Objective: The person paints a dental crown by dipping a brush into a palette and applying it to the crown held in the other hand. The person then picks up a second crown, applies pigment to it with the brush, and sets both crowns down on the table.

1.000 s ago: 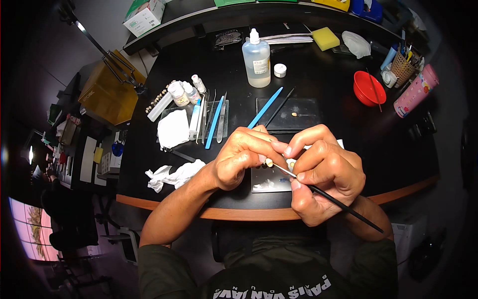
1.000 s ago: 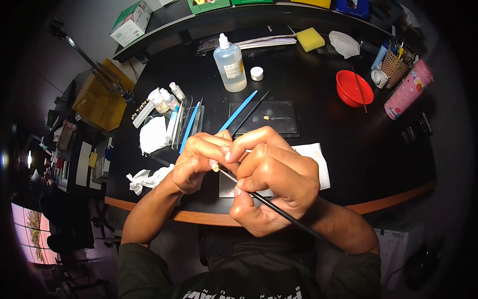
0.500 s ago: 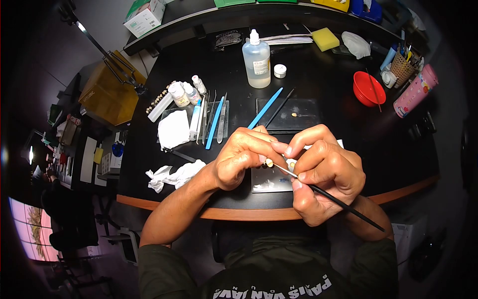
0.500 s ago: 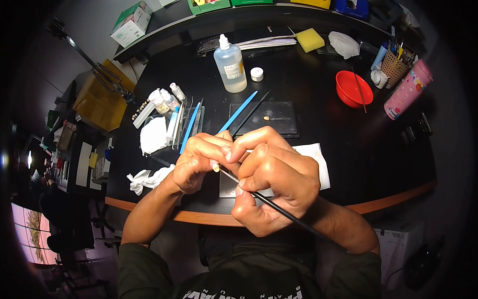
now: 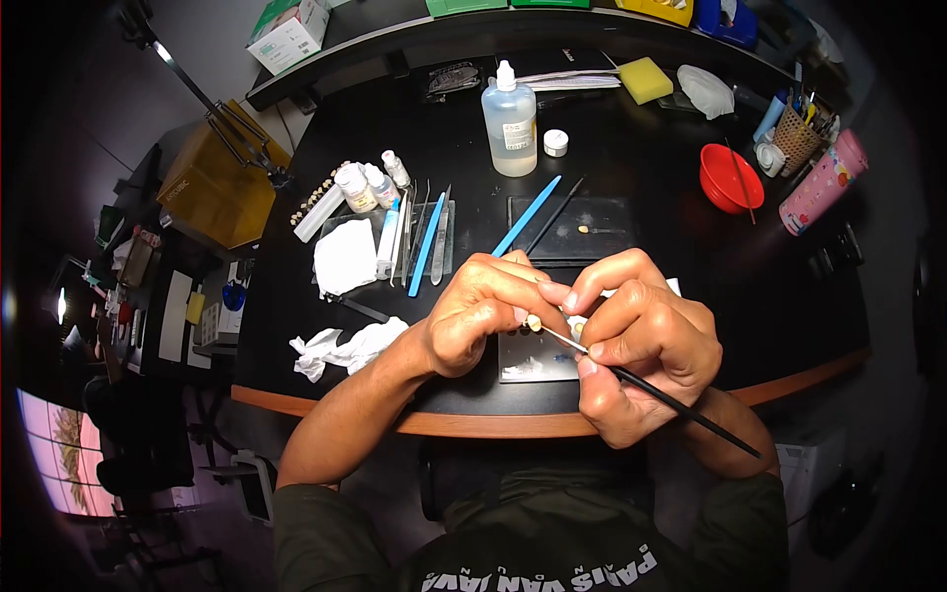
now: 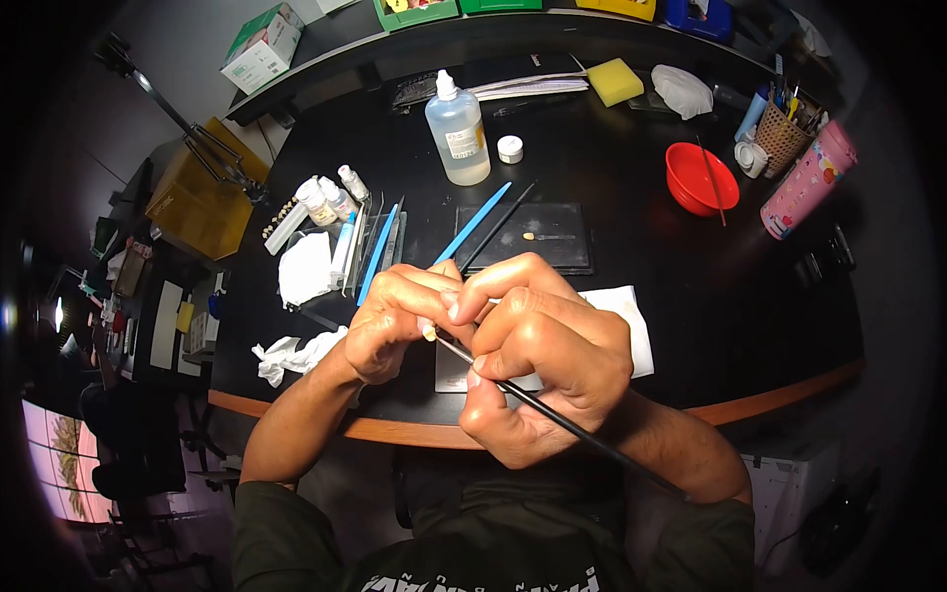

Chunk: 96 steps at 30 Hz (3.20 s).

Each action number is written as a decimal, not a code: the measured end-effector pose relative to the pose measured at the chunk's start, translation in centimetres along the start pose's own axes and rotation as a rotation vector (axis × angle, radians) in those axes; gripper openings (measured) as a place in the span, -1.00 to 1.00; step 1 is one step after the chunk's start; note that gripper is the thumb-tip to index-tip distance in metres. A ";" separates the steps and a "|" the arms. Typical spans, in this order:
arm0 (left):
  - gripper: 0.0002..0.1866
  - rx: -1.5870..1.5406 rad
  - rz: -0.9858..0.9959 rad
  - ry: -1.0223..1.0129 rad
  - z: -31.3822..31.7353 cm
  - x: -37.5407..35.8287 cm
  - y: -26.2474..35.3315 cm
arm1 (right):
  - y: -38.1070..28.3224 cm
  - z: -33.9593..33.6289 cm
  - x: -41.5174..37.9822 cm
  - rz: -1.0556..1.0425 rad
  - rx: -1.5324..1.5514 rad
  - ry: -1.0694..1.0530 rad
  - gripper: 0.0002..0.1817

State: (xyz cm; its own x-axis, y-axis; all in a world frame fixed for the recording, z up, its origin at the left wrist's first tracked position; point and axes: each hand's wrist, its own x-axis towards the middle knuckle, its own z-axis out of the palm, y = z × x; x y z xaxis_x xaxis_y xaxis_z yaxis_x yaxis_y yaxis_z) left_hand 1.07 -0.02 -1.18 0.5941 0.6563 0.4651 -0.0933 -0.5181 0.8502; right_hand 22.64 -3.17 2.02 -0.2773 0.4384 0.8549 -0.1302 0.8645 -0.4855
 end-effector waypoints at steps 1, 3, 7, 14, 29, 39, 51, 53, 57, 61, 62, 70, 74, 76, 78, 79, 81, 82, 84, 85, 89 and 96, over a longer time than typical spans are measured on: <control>-0.47 -0.003 0.002 0.009 0.1 0.0 0.0 | 0.0 -0.1 0.0 -0.001 -0.001 -0.006 -0.80; -0.47 -0.008 0.003 0.027 0.2 -0.1 -0.1 | 0.0 -0.2 0.0 -0.002 -0.001 -0.015 -0.80; -0.49 0.011 -0.003 -0.004 0.0 0.1 0.2 | 0.0 -0.2 0.0 -0.002 -0.001 -0.019 -0.79; -0.49 -0.025 0.005 0.040 0.3 -0.1 0.0 | 0.0 -0.1 0.0 -0.009 0.006 -0.013 -0.79; -0.49 -0.002 0.017 0.000 0.0 0.0 0.0 | 0.0 -0.2 0.0 -0.015 0.000 -0.024 -0.78; -0.49 0.004 0.008 -0.005 0.0 0.0 0.1 | 0.2 -0.1 -0.2 -0.024 -0.001 -0.023 -0.79; -0.47 0.008 0.012 -0.010 -0.1 0.1 0.0 | 0.2 -0.1 -0.1 -0.020 -0.009 -0.019 -0.79; -0.47 0.009 0.019 0.008 0.0 0.0 0.0 | 0.1 -0.2 -0.1 -0.023 -0.015 -0.019 -0.79; -0.47 -0.017 -0.006 0.012 0.1 0.0 0.2 | 0.2 -0.2 -0.1 -0.028 -0.002 -0.009 -0.79; -0.46 -0.049 0.021 -0.007 0.0 0.2 0.1 | 0.3 -0.1 -0.2 -0.032 0.021 0.025 -0.79; -0.46 -0.060 0.010 -0.014 0.0 0.2 0.2 | 0.3 -0.1 -0.2 -0.032 0.023 0.034 -0.78; -0.40 -0.092 -0.113 0.002 0.2 0.3 1.4 | 0.6 0.2 -0.4 -0.023 0.017 0.059 -0.76; -0.40 -0.107 -0.115 0.015 0.2 0.1 1.1 | 0.5 0.4 -0.2 -0.034 0.003 0.066 -0.75; -0.41 -0.103 -0.085 0.005 0.2 0.1 0.8 | 0.4 0.3 -0.1 -0.046 -0.011 0.059 -0.76; -0.39 -0.096 -0.048 -0.022 -0.1 0.1 0.5 | 0.4 0.3 -0.1 -0.047 -0.018 0.056 -0.76; -0.39 -0.084 -0.045 -0.027 -0.2 0.1 0.5 | 0.5 0.4 -0.2 -0.042 -0.017 0.056 -0.76; -0.38 -0.060 -0.037 -0.038 -0.3 0.1 0.4 | 0.6 0.4 -0.3 -0.039 -0.018 0.058 -0.77; -0.38 -0.064 -0.041 -0.032 -0.2 0.1 0.4 | 0.5 0.4 -0.2 -0.041 -0.020 0.060 -0.77; -0.38 -0.074 -0.048 -0.020 -0.1 0.1 0.6 | 0.4 0.4 -0.2 -0.038 -0.015 0.061 -0.77; -0.39 -0.077 -0.049 -0.021 0.0 0.1 0.6 | 0.4 0.3 -0.2 -0.033 -0.010 0.060 -0.77; -0.40 -0.075 -0.042 -0.028 -0.1 0.2 0.7 | 0.5 0.4 -0.3 -0.032 -0.001 0.070 -0.78; -0.44 0.028 0.009 0.010 0.0 0.2 0.8 | 0.2 -0.5 -0.2 -0.052 0.042 -0.036 -0.83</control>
State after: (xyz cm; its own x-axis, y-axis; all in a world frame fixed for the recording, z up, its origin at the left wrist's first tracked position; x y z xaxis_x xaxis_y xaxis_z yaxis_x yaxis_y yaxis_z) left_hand 1.10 -0.29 -0.38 0.5853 0.6572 0.4749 -0.0762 -0.5385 0.8392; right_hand 23.15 -2.90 1.85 -0.3034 0.3832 0.8724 -0.1851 0.8744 -0.4484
